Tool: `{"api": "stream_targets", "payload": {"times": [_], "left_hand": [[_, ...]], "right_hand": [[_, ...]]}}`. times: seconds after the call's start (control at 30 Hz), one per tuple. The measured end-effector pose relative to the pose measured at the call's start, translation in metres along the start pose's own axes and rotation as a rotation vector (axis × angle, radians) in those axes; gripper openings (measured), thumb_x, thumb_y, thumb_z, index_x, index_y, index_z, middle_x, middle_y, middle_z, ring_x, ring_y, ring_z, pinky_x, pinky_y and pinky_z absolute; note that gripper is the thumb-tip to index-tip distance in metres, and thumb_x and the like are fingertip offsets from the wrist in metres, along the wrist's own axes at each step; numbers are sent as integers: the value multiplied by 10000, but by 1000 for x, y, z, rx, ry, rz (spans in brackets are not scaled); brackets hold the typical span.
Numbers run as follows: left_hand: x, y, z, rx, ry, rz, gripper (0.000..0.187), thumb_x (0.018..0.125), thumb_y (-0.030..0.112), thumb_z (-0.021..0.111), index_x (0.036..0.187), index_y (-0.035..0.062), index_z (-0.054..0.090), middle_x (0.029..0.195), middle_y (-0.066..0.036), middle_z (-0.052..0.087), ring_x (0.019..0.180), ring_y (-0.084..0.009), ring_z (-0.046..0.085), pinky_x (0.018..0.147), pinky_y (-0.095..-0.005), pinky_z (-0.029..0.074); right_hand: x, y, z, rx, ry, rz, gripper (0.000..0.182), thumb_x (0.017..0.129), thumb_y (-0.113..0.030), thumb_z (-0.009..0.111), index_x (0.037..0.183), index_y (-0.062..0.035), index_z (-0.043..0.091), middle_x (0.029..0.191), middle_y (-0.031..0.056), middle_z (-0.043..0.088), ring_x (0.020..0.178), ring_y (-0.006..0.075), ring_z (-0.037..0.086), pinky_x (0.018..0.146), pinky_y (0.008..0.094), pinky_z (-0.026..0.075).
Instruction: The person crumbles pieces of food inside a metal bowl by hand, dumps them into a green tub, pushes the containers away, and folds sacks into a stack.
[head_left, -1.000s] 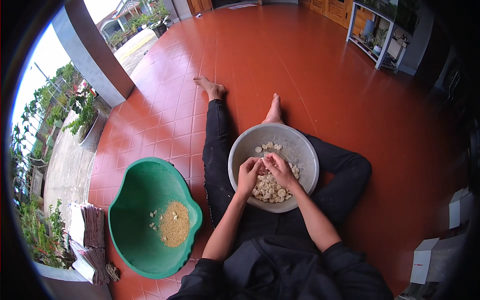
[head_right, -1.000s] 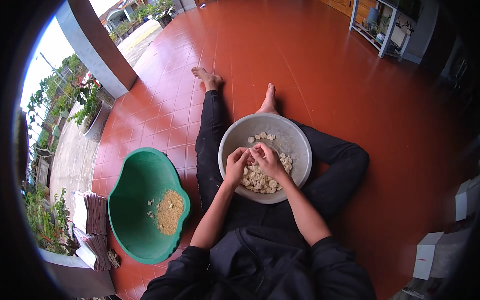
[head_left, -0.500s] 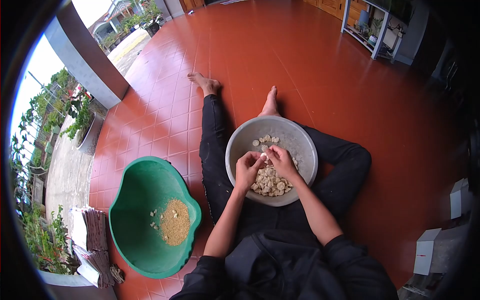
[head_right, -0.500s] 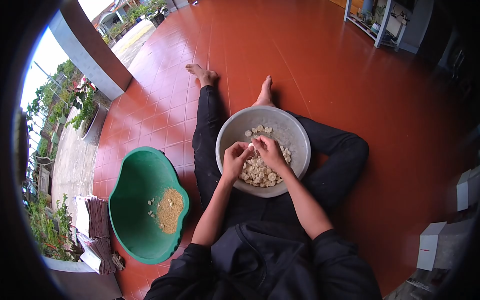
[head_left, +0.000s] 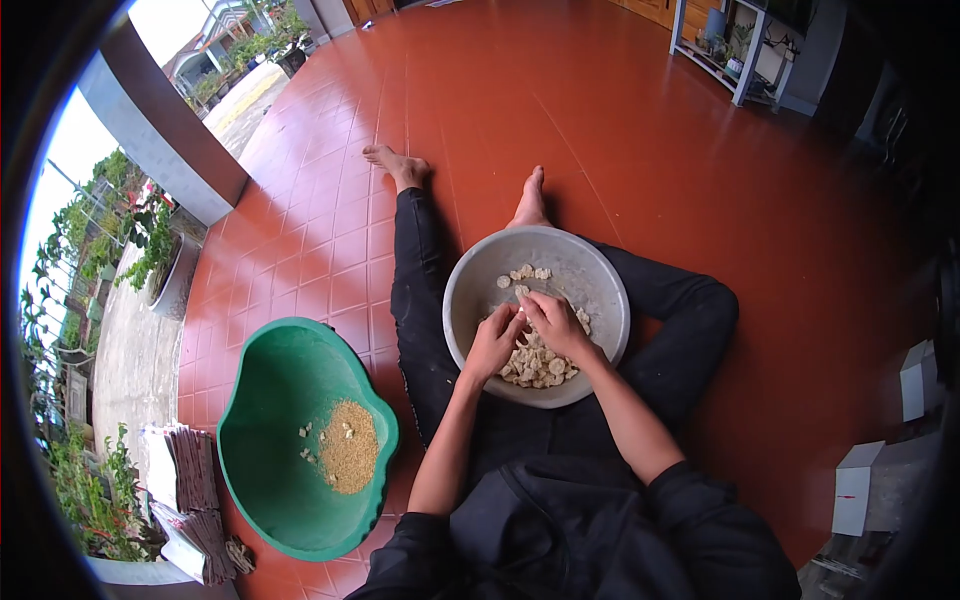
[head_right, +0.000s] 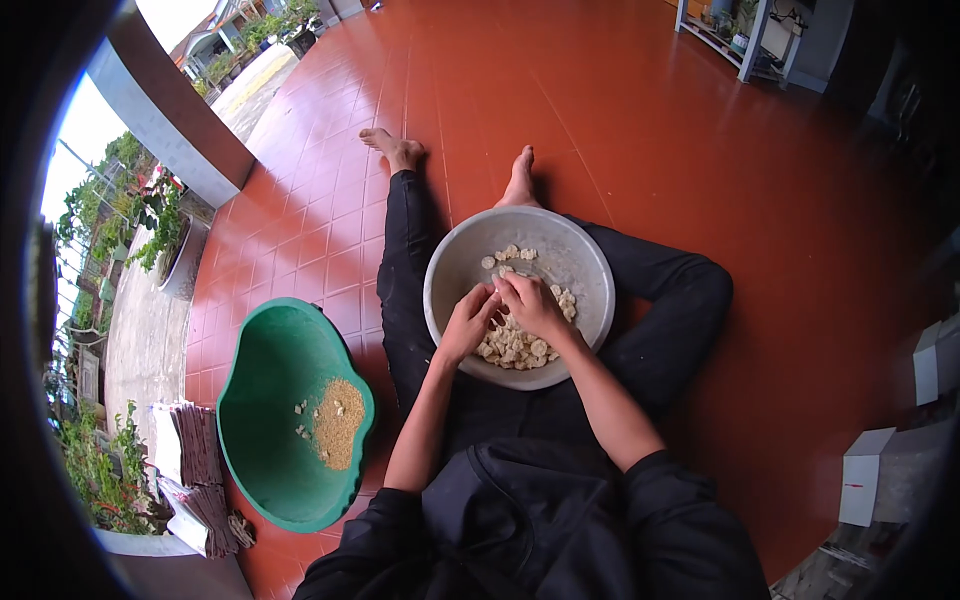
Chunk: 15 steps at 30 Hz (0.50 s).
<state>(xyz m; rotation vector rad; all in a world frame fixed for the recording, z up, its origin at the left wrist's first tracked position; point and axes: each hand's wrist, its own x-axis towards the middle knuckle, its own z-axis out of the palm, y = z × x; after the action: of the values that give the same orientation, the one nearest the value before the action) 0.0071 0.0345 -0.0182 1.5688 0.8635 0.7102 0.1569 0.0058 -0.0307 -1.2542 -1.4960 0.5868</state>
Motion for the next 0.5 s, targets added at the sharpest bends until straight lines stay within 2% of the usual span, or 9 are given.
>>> {"api": "stream_targets", "payload": {"times": [0.07,0.13,0.27,0.3,0.33,0.4,0.47,0.5], "left_hand": [[1,-2,-2,48,-33,4,253,976,230,502,1008,-14,560,788,-55,623,690,-113,572,635,-268,466],[1,-2,-3,54,-64,1,237,979,226,493,978,0,562,783,-44,623,686,-103,573,621,-262,462],[-1,4,-7,-119,-154,-71,236,981,253,493,895,45,563,767,-19,619,688,-85,587,616,-232,434],[-1,6,-8,-180,-157,-83,242,980,261,495,890,47,563,764,-19,618,695,-90,594,633,-228,426],[-2,9,-8,-217,-133,-85,233,981,244,492,885,45,565,761,-20,619,699,-90,593,641,-230,426],[-1,4,-9,-330,-80,-78,229,982,227,484,876,42,567,752,-23,618,702,-97,595,647,-237,429],[0,2,-12,-152,-125,-32,240,990,211,453,884,32,573,749,-32,620,691,-108,596,646,-242,437],[-3,10,-11,-163,-169,-72,247,993,204,436,891,25,573,750,-38,621,685,-112,595,645,-244,440]], "right_hand": [[1,6,-1,-45,-26,12,301,953,-221,472,799,31,533,634,174,536,565,219,554,536,374,405],[1,1,-1,-20,37,-34,338,954,-253,494,743,8,530,602,201,538,549,326,583,498,407,412],[0,-8,-3,26,34,1,357,969,-267,474,749,4,549,619,179,581,573,307,608,528,396,439],[-1,-10,-4,61,31,23,335,962,-248,477,782,25,549,629,183,551,581,277,574,551,384,413],[-1,-16,-9,27,-27,57,353,968,-255,454,760,18,536,627,177,550,590,275,583,555,382,413],[-1,-8,-5,29,-52,-5,361,973,-248,433,742,14,524,615,168,551,571,265,576,548,381,418],[-2,-4,0,161,-81,-27,355,973,-236,423,742,11,528,588,150,557,547,257,578,538,381,427],[-4,-8,-2,133,-82,-27,354,973,-235,422,744,12,531,579,145,564,544,254,586,538,380,436]]}}
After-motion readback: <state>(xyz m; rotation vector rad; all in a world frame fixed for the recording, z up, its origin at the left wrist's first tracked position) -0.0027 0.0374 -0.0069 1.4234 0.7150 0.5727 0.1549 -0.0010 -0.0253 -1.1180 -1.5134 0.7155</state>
